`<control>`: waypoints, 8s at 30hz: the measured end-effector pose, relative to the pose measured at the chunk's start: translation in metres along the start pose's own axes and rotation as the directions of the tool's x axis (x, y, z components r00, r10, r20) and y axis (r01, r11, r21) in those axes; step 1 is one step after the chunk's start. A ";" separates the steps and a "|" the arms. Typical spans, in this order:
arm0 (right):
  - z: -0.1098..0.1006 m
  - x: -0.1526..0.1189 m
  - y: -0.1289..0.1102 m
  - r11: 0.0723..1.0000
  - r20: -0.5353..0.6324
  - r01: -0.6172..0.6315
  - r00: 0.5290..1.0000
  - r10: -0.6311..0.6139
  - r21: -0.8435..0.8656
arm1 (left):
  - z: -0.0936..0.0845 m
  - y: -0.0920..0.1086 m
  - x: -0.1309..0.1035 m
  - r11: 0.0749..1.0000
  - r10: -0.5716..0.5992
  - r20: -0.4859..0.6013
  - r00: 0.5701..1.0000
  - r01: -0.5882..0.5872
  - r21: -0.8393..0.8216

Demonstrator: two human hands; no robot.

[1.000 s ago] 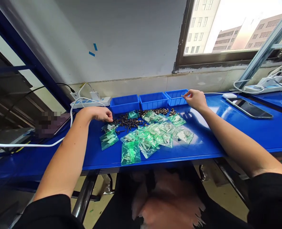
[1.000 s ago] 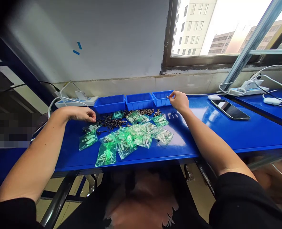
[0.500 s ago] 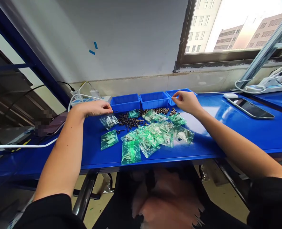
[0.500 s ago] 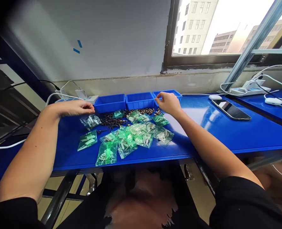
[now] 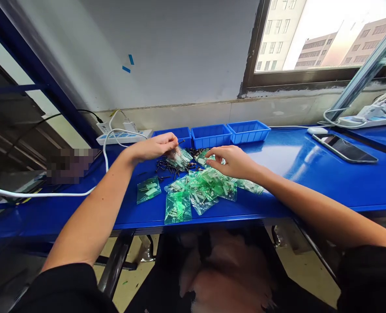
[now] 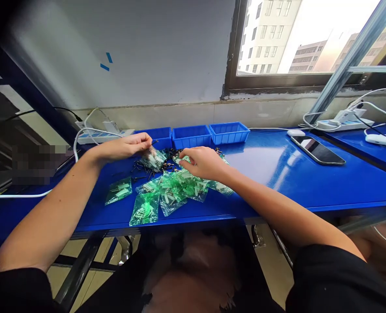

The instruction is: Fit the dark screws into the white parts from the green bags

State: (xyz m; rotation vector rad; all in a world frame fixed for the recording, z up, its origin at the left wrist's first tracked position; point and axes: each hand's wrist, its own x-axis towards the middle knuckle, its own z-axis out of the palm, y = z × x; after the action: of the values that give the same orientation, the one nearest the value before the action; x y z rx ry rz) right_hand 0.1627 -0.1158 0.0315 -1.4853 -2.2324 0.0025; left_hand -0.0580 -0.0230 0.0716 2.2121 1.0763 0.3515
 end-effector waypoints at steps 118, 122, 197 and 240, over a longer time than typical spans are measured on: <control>0.006 0.003 -0.003 0.784 -0.036 -0.126 0.982 0.186 0.608 | 0.064 0.017 0.009 0.892 0.376 -0.190 0.907 -0.409 -0.191; 0.006 0.003 -0.004 0.783 -0.032 -0.147 0.978 0.208 0.604 | 0.065 0.018 0.007 0.895 0.380 -0.180 0.907 -0.410 -0.177; 0.009 0.006 -0.003 0.784 -0.066 -0.154 0.968 0.242 0.602 | 0.070 0.018 0.008 0.822 0.371 -0.125 0.920 -0.388 -0.416; 0.007 0.009 0.007 0.488 0.129 -0.229 0.964 0.231 0.842 | 0.074 0.024 0.004 0.876 0.332 -0.289 0.898 -0.407 -0.258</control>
State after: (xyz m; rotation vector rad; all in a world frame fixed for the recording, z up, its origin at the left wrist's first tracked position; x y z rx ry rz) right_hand 0.1637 -0.1034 0.0267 -1.1374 -1.5424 1.0491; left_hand -0.0043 -0.0628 0.0315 2.1103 0.6403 0.9120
